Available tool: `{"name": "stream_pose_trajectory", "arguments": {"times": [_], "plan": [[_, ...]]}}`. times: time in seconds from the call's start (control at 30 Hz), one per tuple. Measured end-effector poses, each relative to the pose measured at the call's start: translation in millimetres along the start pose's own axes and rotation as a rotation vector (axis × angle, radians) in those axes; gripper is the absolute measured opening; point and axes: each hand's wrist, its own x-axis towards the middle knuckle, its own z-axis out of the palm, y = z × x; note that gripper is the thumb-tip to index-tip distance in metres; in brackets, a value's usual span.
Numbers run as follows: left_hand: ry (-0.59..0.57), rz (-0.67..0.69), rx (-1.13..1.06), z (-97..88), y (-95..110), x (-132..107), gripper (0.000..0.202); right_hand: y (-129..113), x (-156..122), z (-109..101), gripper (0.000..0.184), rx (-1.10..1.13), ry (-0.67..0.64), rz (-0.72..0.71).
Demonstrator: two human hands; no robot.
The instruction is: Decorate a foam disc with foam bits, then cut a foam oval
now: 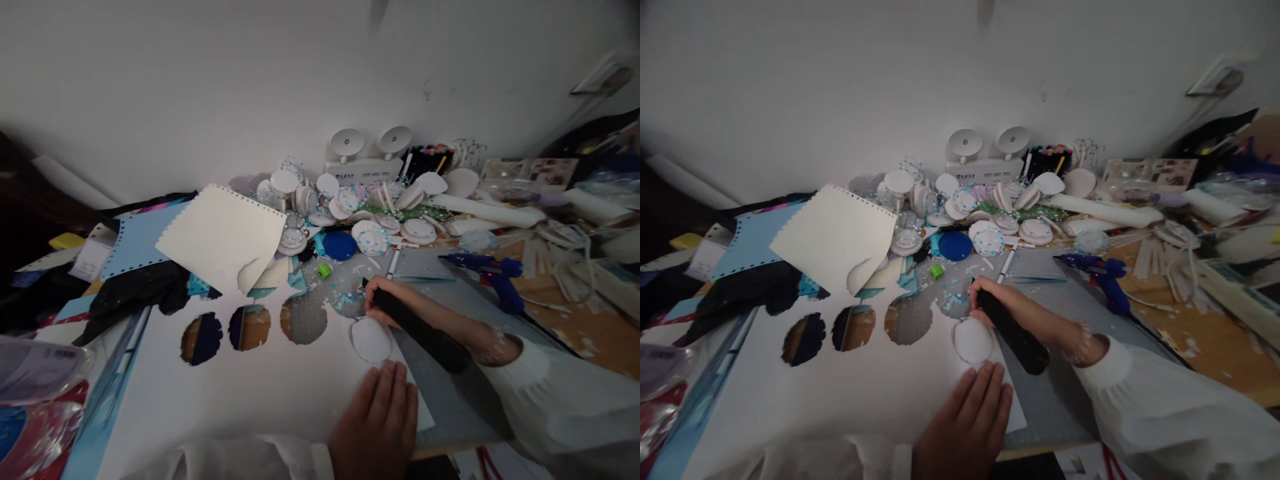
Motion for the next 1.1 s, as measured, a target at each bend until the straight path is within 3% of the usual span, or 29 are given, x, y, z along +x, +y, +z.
{"name": "stream_pose_trajectory", "arguments": {"times": [0.23, 0.57, 0.8, 0.9, 1.1], "plan": [[0.092, -0.052, -0.007, 1.9, 0.7, -0.4, 0.026, -6.2, -4.2, -9.1, 0.022, 0.089, 0.003, 0.034], [0.152, -0.072, -0.027, 4.2, 3.3, -0.4, 0.024, -7.3, -25.5, 17.0, 0.026, 0.358, 0.205, 0.248], [0.061, -0.054, -0.024, 0.2, -0.2, 0.4, 0.026, -8.0, -32.8, 25.9, 0.024, 0.273, 0.45, 0.089], [0.048, -0.047, -0.023, -0.5, -0.5, -0.2, 0.025, -6.2, -32.4, 29.5, 0.025, 0.257, 0.486, 0.042], [0.045, -0.035, -0.023, 0.5, -0.4, -2.3, 0.027, -9.8, -34.5, 31.7, 0.024, 0.242, 0.511, 0.103]]}}
